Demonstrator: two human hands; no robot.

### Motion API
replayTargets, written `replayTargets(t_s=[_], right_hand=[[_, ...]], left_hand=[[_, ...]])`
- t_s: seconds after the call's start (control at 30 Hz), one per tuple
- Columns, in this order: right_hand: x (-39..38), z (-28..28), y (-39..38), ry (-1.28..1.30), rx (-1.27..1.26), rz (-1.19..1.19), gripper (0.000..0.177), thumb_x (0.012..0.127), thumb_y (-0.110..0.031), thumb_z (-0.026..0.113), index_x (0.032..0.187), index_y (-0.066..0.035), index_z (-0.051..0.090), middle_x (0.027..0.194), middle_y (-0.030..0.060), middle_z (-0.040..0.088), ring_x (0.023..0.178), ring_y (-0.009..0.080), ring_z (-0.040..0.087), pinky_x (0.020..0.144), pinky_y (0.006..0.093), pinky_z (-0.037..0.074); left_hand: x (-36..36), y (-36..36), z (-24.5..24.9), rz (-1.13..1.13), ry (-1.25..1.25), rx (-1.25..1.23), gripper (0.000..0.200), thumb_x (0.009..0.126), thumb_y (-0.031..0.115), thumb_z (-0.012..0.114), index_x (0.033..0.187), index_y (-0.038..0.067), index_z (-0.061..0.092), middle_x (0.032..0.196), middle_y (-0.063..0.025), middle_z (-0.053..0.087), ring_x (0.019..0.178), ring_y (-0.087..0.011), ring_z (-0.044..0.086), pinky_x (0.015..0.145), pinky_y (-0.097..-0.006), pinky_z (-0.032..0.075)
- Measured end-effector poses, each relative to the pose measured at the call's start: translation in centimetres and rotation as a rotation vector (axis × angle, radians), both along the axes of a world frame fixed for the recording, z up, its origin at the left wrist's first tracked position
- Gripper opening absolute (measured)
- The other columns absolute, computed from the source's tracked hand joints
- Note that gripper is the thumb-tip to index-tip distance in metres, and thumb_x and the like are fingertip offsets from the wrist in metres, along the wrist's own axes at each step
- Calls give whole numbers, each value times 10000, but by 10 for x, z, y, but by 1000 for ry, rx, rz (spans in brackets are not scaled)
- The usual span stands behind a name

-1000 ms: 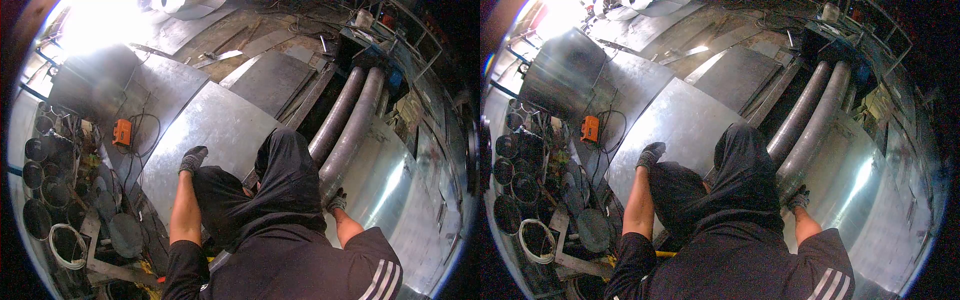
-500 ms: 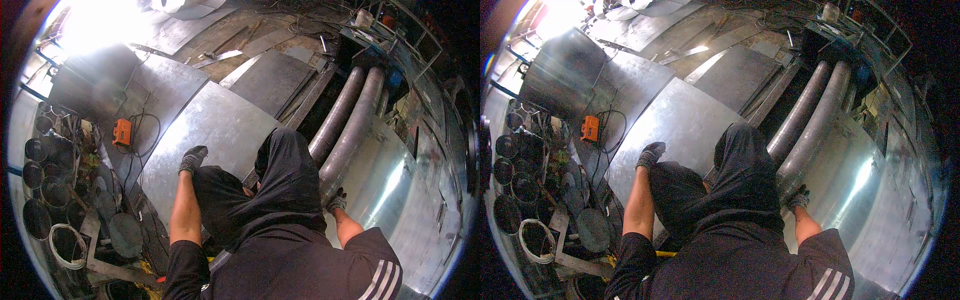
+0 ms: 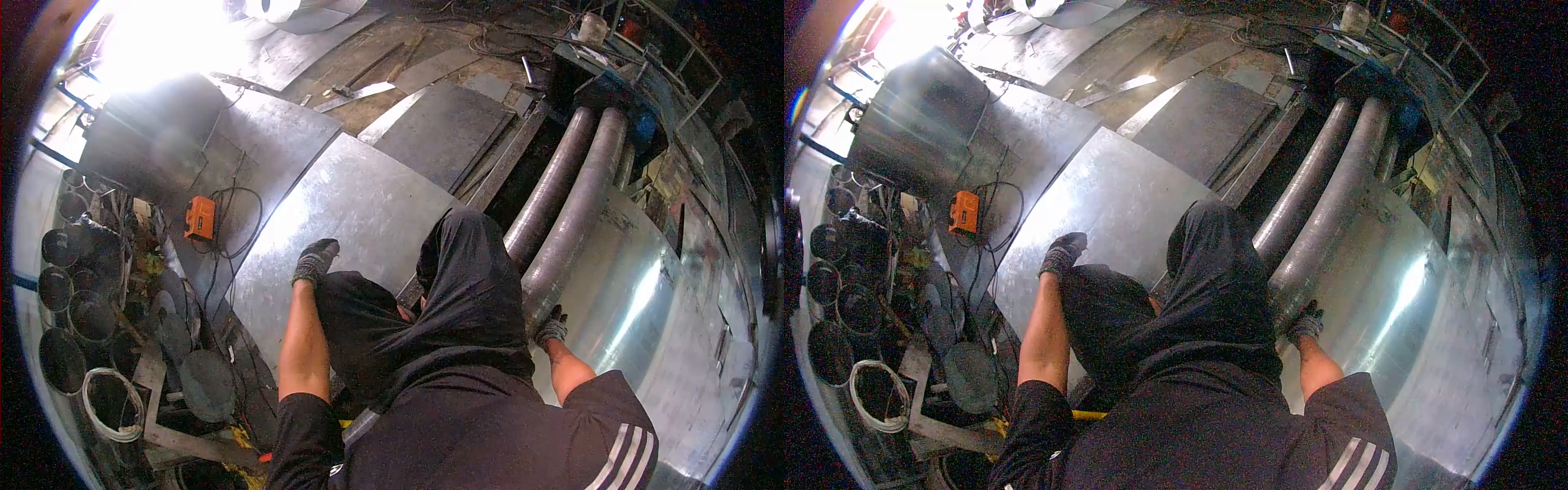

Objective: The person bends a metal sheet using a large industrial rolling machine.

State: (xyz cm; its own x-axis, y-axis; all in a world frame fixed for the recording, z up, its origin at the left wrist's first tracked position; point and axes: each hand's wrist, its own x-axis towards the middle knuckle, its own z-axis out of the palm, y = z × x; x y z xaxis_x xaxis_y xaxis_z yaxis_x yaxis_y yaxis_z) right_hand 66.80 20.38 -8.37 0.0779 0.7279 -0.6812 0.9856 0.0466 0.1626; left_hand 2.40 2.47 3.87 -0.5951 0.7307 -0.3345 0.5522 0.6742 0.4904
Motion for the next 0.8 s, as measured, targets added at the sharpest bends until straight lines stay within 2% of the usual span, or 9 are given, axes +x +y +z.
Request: replayTargets(t_s=[0.03, 0.27, 0.33, 0.43, 0.53, 0.6, 0.73, 0.77, 0.8], right_hand=[[1, -2, -1, 0, 0, 0, 1069, 844, -516, 624, 1604, -102, -2, 1680, 127, 60, 1525, 385, 121, 1237, 422, 194], [13, -39, 6, 90, 24, -48, 1143, 796, -503, 709, 1607, -121, 0, 1680, 121, 68, 1530, 376, 114, 1234, 391, 208], [8, -27, 0, 37, 56, -10, 1141, 793, -512, 708, 1609, -130, 7, 1679, 125, 73, 1532, 367, 114, 1234, 387, 206], [4, -17, 0, 95, 42, -93, 1132, 794, -510, 702, 1609, -130, 14, 1680, 125, 66, 1531, 362, 121, 1235, 385, 202], [1, -17, 2, -105, 4, 196, 1119, 792, -482, 708, 1610, -140, 25, 1679, 131, 69, 1534, 348, 123, 1234, 385, 203], [-5, 7, 1, 67, 0, -103, 1117, 788, -453, 715, 1609, -128, 31, 1679, 124, 81, 1533, 367, 118, 1232, 404, 206], [13, -32, -1, 54, 69, -39, 1115, 777, -443, 730, 1611, -151, 51, 1675, 125, 106, 1531, 362, 137, 1228, 415, 220], [25, -59, 4, 149, 61, -107, 1209, 723, -513, 766, 1611, -134, 39, 1671, 159, 98, 1522, 400, 136, 1215, 458, 234], [27, -63, 5, 244, 54, -176, 1306, 669, -583, 803, 1611, -117, 26, 1666, 194, 91, 1513, 437, 135, 1203, 500, 248]], left_hand=[[0, 1, 2, -25, 3, -45, 480, 951, 446, 548, 1265, 106, 675, 1309, -143, 651, 1243, -308, 594, 1052, -385, 447], [-4, -1, -4, -109, 41, -37, 478, 957, 447, 530, 1268, 113, 671, 1309, -138, 651, 1245, -309, 591, 1058, -396, 444], [-10, -3, -19, -43, 52, 50, 363, 934, 301, 625, 1224, 95, 697, 1174, -100, 727, 1076, -213, 670, 948, -346, 509], [2, 0, 0, 17, 12, 23, 363, 930, 303, 630, 1218, 92, 700, 1154, -98, 735, 1042, -213, 678, 921, -349, 518], [0, -1, -2, -11, 6, 51, 365, 936, 316, 631, 1213, 90, 702, 1131, -98, 740, 1012, -198, 681, 902, -348, 520], [-3, -1, -8, -22, 35, 57, 366, 937, 323, 635, 1212, 92, 703, 1120, -95, 742, 991, -192, 678, 892, -346, 520], [-8, -3, -18, 28, -37, 94, 366, 936, 328, 644, 1208, 92, 705, 1098, -96, 743, 987, -190, 670, 897, -343, 517], [-7, -3, -15, 28, -37, 93, 366, 936, 328, 644, 1208, 92, 705, 1098, -96, 743, 987, -190, 670, 897, -343, 517], [-7, -3, -11, -8, -35, 44, 422, 951, 386, 589, 1242, 96, 685, 1210, -116, 694, 1119, -246, 630, 983, -363, 478]])
